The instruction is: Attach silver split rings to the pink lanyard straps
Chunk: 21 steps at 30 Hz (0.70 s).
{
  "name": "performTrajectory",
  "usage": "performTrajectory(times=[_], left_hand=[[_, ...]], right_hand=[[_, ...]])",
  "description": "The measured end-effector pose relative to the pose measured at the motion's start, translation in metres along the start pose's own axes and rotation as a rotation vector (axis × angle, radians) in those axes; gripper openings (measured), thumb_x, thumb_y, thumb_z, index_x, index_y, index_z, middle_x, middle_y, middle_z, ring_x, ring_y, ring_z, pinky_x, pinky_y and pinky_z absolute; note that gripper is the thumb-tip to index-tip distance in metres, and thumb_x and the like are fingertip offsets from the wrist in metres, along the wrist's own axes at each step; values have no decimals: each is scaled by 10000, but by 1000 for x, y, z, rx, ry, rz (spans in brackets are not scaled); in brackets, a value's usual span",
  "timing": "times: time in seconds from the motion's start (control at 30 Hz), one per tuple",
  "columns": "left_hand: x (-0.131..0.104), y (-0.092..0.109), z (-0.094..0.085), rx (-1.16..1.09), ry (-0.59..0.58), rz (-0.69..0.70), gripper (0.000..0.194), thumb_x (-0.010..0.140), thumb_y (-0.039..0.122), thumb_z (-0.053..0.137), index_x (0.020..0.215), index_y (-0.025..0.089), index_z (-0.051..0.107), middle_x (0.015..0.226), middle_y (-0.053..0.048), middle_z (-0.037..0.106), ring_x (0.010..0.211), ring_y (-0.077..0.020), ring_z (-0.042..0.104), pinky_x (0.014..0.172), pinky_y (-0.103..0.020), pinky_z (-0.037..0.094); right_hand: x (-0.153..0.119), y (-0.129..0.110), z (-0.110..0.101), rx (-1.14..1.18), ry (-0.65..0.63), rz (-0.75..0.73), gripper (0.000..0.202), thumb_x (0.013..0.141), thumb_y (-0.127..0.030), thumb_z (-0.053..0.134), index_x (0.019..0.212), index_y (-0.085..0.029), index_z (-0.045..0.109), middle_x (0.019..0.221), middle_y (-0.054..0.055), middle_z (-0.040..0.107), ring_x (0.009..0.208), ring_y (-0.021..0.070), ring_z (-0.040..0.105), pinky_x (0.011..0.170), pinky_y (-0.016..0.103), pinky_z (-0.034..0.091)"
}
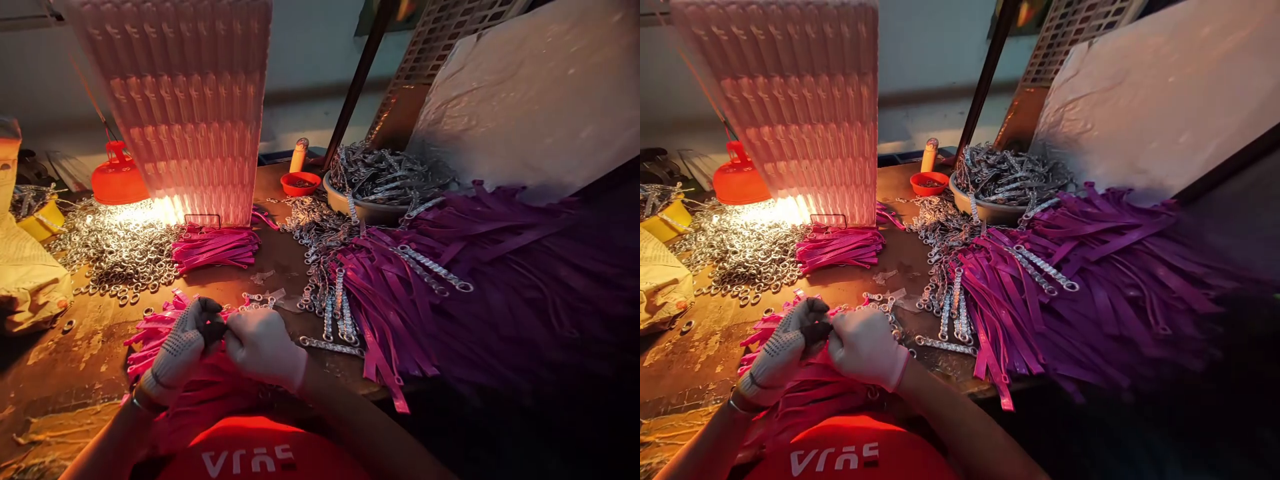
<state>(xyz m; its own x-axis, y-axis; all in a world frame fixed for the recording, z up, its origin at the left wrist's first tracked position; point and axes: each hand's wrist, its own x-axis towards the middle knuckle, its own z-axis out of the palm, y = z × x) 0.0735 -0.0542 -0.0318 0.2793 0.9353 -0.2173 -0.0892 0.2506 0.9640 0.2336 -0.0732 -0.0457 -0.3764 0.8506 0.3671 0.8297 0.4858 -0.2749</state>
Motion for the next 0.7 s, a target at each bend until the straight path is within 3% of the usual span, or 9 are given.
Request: performTrajectory(times=[0.1, 0.27, 0.37, 0.4, 0.43, 0.5, 0.57, 0.63, 0.7], left_hand=[[9, 5, 4, -59, -44, -93, 297, 725, 285, 721, 939, 178, 544, 603, 72, 472, 420, -25, 349, 403, -150, 242], [47, 18, 10, -82, -125, -114, 312, 718, 249, 726, 978, 193, 565, 699, 39, 542, 477, -35, 406, 435, -148, 275], [108, 25, 12, 366, -271, -35, 224, 818, 334, 650, 950, 155, 625, 729, -17, 604, 459, -63, 419, 426, -200, 297], [135, 28, 14, 584, -265, 52, 233, 870, 356, 596, 932, 138, 649, 730, -40, 622, 468, -82, 445, 442, -224, 331], [162, 30, 15, 833, -168, 168, 232, 896, 341, 571, 918, 132, 670, 747, -56, 642, 534, -114, 515, 508, -249, 402], [217, 33, 18, 951, -50, 236, 177, 876, 212, 603, 987, 101, 686, 909, -117, 687, 800, -200, 625, 721, -316, 486], [262, 33, 22, 1031, 14, 256, 226, 875, 191, 631, 1075, 91, 670, 1034, -143, 683, 965, -243, 626, 868, -384, 485], [291, 30, 27, 1091, 37, 257, 253, 898, 254, 645, 1106, 111, 649, 1098, -120, 664, 1016, -239, 621, 920, -432, 486], [304, 26, 30, 1130, 32, 260, 245, 919, 322, 635, 1068, 127, 646, 1089, -85, 656, 996, -217, 625, 909, -439, 504]], right_hand=[[2, 5, -2, 25, 19, 16, 217, 888, -274, 488, 777, -176, 646, 723, 64, 691, 634, 167, 580, 584, 303, 251], [6, 20, 2, 372, 41, 367, 256, 986, -302, 438, 828, -203, 613, 697, 8, 671, 619, 137, 578, 569, 252, 306], [6, 36, 12, 493, 170, 479, 321, 1017, -352, 406, 780, -217, 574, 679, 0, 635, 618, 142, 558, 588, 251, 355], [6, 41, 16, 524, 230, 499, 338, 1024, -373, 392, 776, -222, 565, 683, 2, 628, 624, 147, 554, 601, 256, 374], [5, 45, 20, 558, 278, 514, 354, 1027, -396, 380, 772, -227, 558, 686, 4, 623, 630, 152, 552, 612, 260, 391], [4, 49, 28, 648, 295, 519, 368, 1025, -431, 375, 777, -233, 561, 695, 8, 629, 642, 162, 565, 620, 267, 420], [1, 50, 32, 711, 260, 505, 369, 1017, -441, 389, 779, -229, 576, 707, 17, 647, 654, 172, 590, 622, 271, 443], [-2, 51, 34, 744, 235, 483, 334, 1008, -418, 410, 828, -220, 611, 752, 29, 678, 680, 181, 621, 645, 275, 470], [-5, 53, 35, 764, 241, 465, 285, 1003, -372, 413, 947, -217, 645, 853, 51, 713, 755, 195, 658, 705, 286, 506]])
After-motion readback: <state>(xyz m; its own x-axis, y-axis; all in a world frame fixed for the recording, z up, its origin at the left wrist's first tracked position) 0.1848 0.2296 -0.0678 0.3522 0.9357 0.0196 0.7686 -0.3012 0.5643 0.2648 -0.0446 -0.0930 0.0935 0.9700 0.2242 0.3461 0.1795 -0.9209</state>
